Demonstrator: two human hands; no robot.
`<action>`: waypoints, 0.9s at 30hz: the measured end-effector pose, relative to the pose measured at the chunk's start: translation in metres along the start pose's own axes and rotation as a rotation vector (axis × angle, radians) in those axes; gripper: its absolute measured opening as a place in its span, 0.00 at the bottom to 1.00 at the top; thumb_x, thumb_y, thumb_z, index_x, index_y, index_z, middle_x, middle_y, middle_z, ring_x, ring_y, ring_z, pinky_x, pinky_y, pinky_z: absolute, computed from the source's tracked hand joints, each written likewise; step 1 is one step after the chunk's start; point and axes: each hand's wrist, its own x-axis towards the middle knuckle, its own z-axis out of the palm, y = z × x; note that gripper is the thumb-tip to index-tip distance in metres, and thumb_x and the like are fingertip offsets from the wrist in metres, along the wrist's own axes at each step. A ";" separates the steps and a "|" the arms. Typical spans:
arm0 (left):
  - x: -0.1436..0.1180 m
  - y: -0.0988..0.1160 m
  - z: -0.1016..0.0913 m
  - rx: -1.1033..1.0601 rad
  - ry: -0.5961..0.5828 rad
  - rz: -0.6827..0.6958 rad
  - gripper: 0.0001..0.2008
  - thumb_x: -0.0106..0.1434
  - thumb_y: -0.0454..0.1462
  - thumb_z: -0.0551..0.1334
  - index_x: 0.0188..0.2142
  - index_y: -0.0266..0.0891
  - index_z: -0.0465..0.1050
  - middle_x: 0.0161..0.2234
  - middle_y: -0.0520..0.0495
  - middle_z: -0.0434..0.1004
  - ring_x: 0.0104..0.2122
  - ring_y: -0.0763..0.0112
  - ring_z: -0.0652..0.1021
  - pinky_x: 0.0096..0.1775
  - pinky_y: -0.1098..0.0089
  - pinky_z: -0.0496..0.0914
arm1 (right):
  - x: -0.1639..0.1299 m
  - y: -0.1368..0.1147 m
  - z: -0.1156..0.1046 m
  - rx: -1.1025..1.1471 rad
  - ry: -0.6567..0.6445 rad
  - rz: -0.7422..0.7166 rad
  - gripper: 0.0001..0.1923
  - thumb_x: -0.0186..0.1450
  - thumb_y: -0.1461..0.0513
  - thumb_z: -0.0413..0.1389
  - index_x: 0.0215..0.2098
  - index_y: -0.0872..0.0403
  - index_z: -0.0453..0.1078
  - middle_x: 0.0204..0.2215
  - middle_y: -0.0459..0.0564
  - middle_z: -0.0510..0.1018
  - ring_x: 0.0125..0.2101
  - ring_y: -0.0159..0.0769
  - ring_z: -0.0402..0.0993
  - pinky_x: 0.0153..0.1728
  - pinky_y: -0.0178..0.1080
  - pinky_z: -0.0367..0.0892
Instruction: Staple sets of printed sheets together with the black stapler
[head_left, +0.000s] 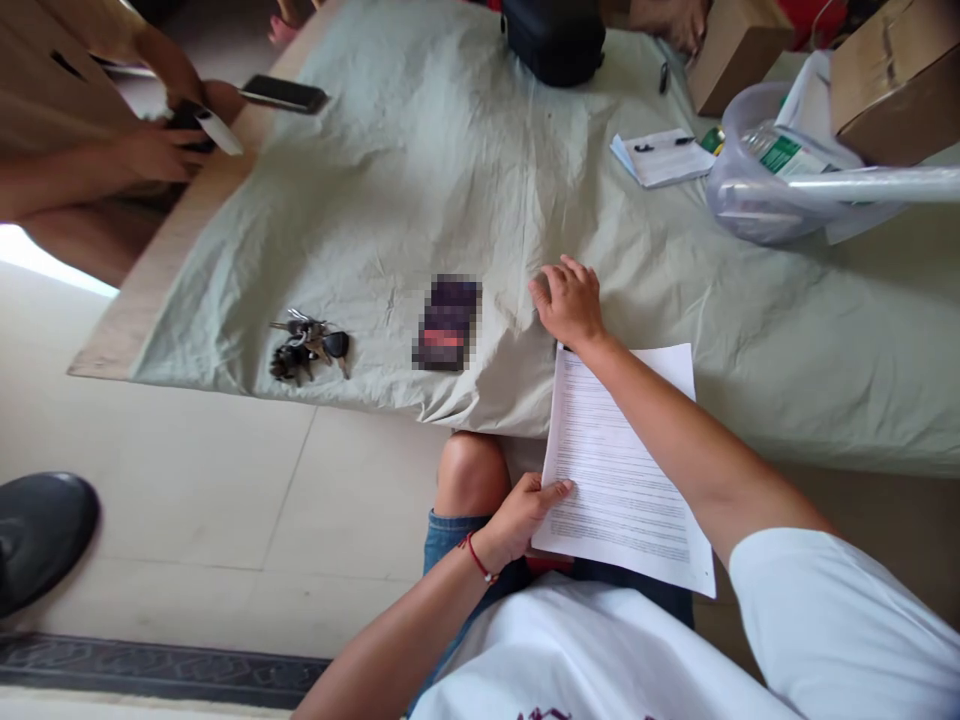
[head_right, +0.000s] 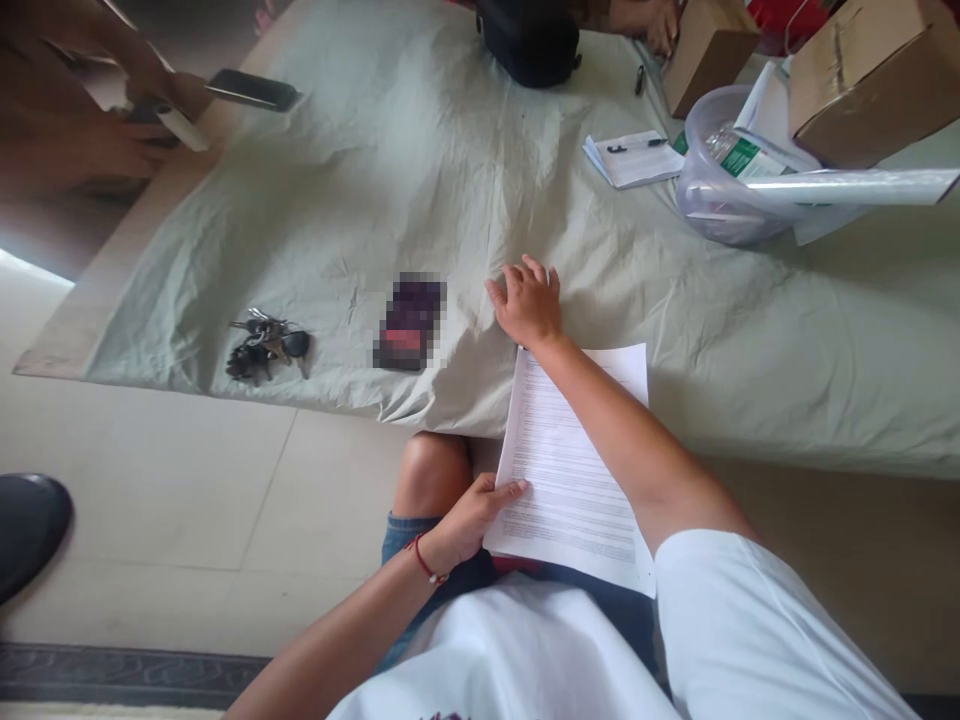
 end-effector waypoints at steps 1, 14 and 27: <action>-0.001 0.002 -0.002 0.018 0.006 0.006 0.27 0.44 0.51 0.80 0.34 0.29 0.82 0.31 0.38 0.83 0.29 0.62 0.80 0.34 0.66 0.74 | 0.004 0.003 -0.004 0.057 0.037 0.007 0.25 0.77 0.47 0.43 0.51 0.55 0.72 0.52 0.63 0.79 0.63 0.53 0.65 0.65 0.59 0.54; -0.018 -0.009 -0.013 0.019 0.082 0.023 0.27 0.43 0.51 0.79 0.33 0.30 0.82 0.30 0.40 0.83 0.27 0.64 0.79 0.31 0.67 0.74 | -0.138 0.028 -0.136 0.194 -0.087 0.065 0.11 0.69 0.51 0.58 0.39 0.49 0.74 0.41 0.51 0.81 0.48 0.47 0.76 0.51 0.51 0.72; -0.019 -0.010 -0.001 -0.063 0.050 0.014 0.26 0.45 0.47 0.80 0.36 0.30 0.81 0.31 0.39 0.83 0.29 0.62 0.81 0.34 0.66 0.77 | -0.297 0.038 -0.147 0.601 -0.144 0.917 0.34 0.57 0.44 0.69 0.56 0.48 0.69 0.50 0.56 0.82 0.51 0.51 0.79 0.55 0.54 0.73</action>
